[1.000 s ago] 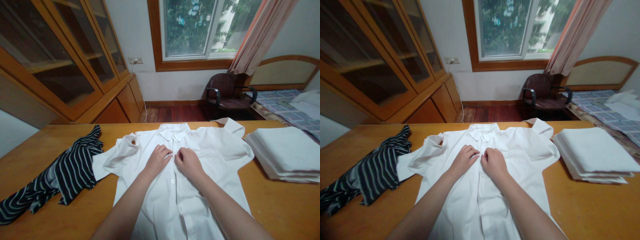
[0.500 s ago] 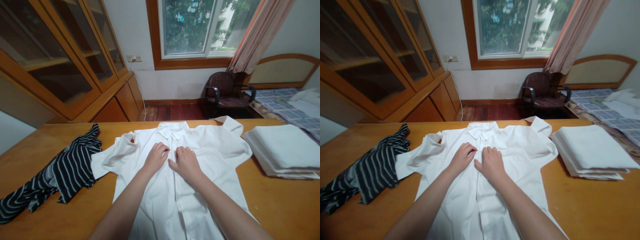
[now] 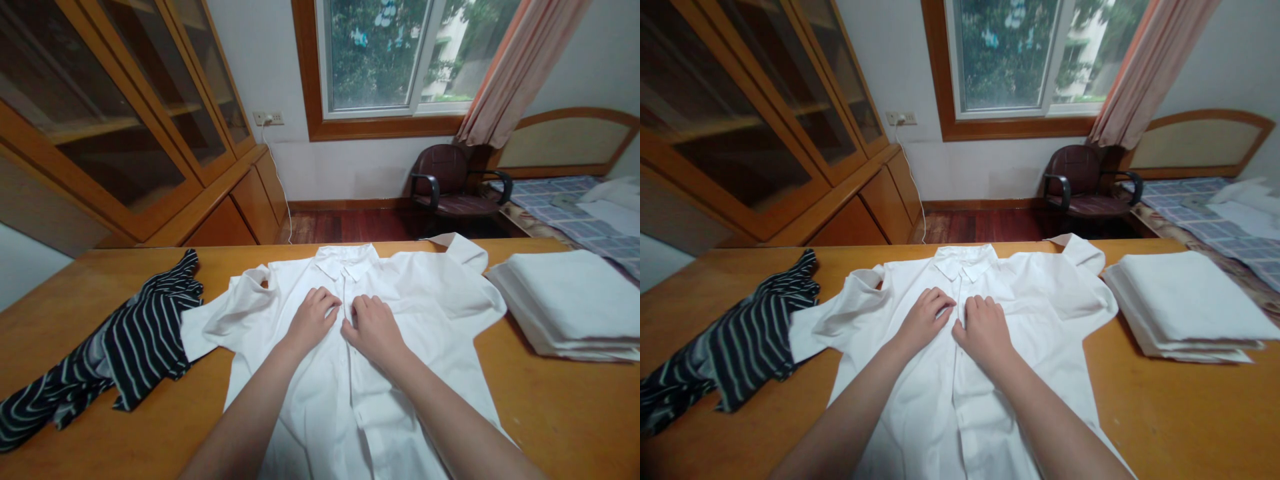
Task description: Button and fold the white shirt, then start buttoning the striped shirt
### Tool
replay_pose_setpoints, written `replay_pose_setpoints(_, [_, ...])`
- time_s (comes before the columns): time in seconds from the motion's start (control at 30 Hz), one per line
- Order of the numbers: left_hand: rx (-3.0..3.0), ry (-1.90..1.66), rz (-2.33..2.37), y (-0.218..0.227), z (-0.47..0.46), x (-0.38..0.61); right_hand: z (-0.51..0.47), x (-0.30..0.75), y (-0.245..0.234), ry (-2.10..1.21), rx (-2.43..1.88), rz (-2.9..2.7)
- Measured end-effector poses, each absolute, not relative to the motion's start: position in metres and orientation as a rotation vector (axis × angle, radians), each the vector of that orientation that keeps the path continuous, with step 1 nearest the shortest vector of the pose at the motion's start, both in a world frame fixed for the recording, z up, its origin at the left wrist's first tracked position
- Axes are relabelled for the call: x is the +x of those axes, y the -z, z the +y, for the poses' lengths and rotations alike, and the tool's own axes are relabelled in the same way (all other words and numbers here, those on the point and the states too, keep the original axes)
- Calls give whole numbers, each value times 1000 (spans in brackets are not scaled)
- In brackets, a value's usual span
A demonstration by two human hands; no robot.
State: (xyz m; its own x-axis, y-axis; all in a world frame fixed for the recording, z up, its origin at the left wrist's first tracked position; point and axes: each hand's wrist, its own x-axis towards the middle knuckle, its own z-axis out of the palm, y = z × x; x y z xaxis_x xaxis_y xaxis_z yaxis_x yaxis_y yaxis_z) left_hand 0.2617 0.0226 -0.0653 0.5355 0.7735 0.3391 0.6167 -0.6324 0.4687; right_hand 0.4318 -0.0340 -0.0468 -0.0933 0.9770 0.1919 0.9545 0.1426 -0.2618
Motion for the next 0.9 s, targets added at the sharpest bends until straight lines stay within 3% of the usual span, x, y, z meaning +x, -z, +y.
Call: replay_pose_setpoints(0.9, [2589, -727, 1196, 63, 18, 271, -25, 445, 50, -403, -1799, -1745])
